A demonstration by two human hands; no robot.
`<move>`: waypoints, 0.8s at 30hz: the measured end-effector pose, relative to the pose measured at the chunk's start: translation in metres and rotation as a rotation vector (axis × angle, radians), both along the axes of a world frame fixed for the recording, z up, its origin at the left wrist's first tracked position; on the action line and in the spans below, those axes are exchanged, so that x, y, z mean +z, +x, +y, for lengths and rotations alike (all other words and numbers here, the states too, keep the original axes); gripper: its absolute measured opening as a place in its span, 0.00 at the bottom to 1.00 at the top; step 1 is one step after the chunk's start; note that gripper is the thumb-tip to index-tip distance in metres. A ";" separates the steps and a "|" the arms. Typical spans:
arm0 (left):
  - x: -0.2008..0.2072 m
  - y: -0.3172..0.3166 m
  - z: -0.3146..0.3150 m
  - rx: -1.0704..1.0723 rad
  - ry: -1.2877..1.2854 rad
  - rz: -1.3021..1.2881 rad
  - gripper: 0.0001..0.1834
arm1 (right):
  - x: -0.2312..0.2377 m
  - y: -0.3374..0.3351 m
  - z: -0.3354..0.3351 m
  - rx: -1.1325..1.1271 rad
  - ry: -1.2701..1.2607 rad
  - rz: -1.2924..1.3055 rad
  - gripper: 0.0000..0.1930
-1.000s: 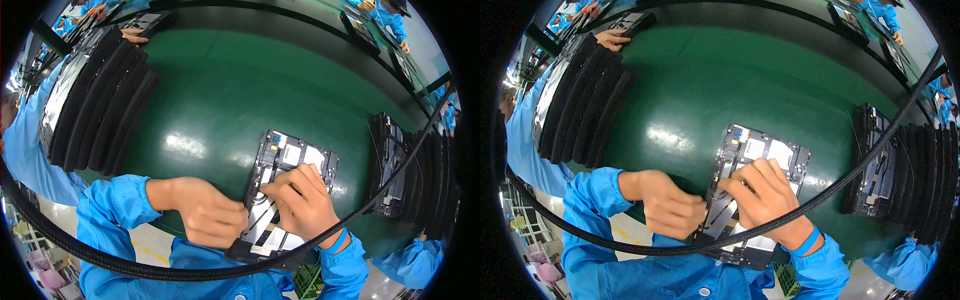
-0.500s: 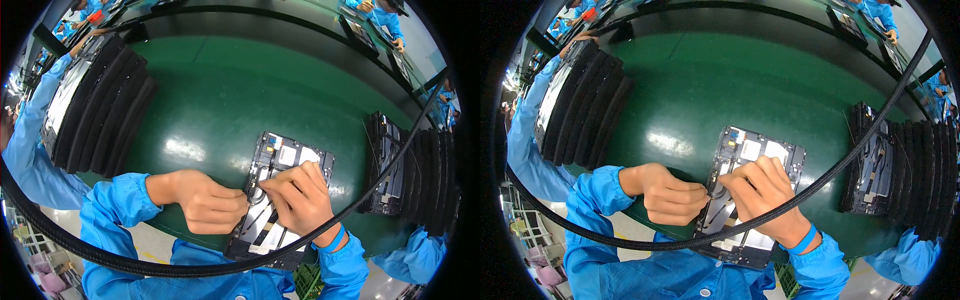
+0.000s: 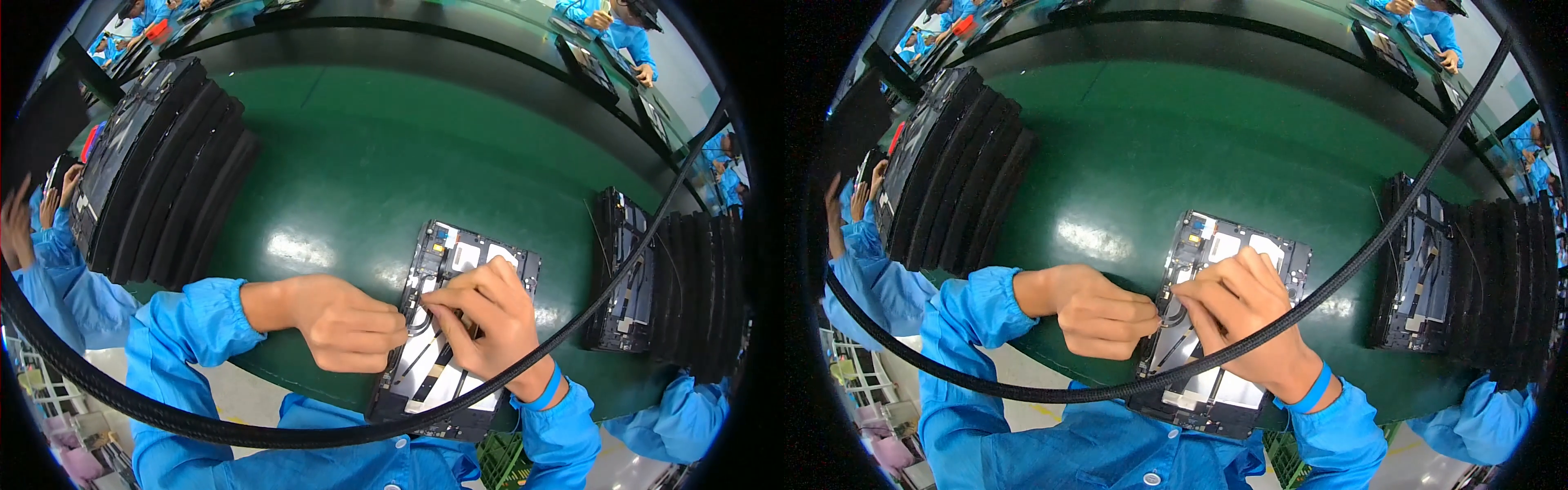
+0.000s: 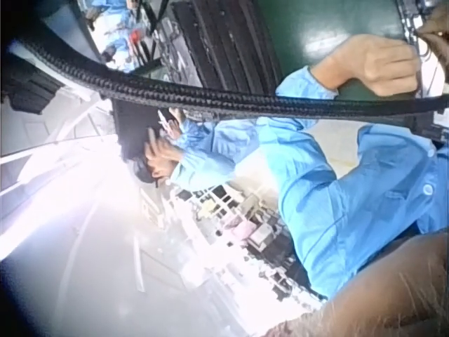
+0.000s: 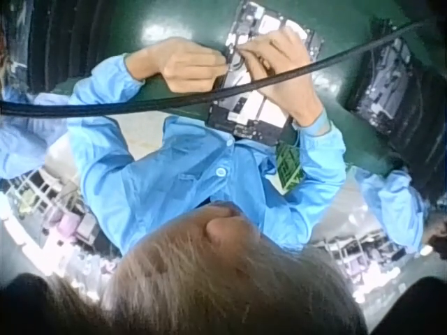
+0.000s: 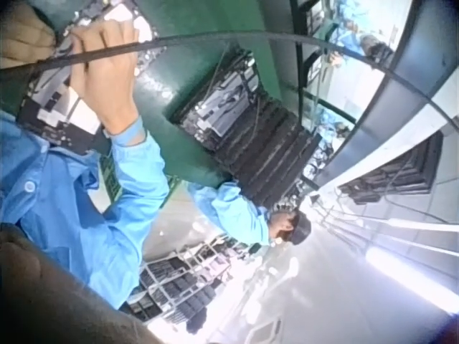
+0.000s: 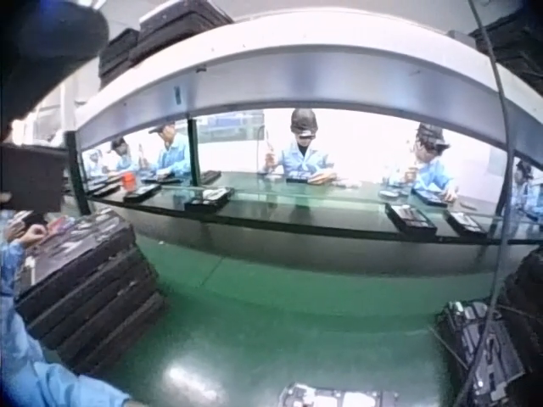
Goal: The person assembles tablet devices on a production line by connecting internal components and cables by hand, pushing completed tablets onto the conveyor shelf, and taking new tablet units from a stack to continue assembly.
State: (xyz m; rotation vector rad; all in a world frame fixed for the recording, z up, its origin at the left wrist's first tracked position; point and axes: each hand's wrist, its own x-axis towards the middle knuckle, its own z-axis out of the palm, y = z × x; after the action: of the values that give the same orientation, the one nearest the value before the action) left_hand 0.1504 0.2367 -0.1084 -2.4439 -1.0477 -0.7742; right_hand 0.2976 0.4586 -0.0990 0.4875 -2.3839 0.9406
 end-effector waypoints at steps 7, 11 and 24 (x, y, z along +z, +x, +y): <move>0.001 0.000 0.000 -0.019 0.020 0.011 0.09 | 0.005 -0.021 0.002 0.131 -0.214 -0.211 0.09; 0.006 -0.003 0.001 0.006 0.057 0.061 0.08 | 0.004 -0.019 0.005 0.108 -0.292 -0.291 0.08; 0.012 -0.013 0.015 0.035 0.049 0.055 0.08 | 0.008 -0.023 0.006 0.024 -0.479 -0.335 0.10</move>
State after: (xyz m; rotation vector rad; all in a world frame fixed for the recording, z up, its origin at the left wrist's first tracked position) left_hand 0.1375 0.2515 -0.0960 -2.3856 -1.0359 -0.7086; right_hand 0.2743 0.4646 -0.0915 0.1835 -2.3146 1.6540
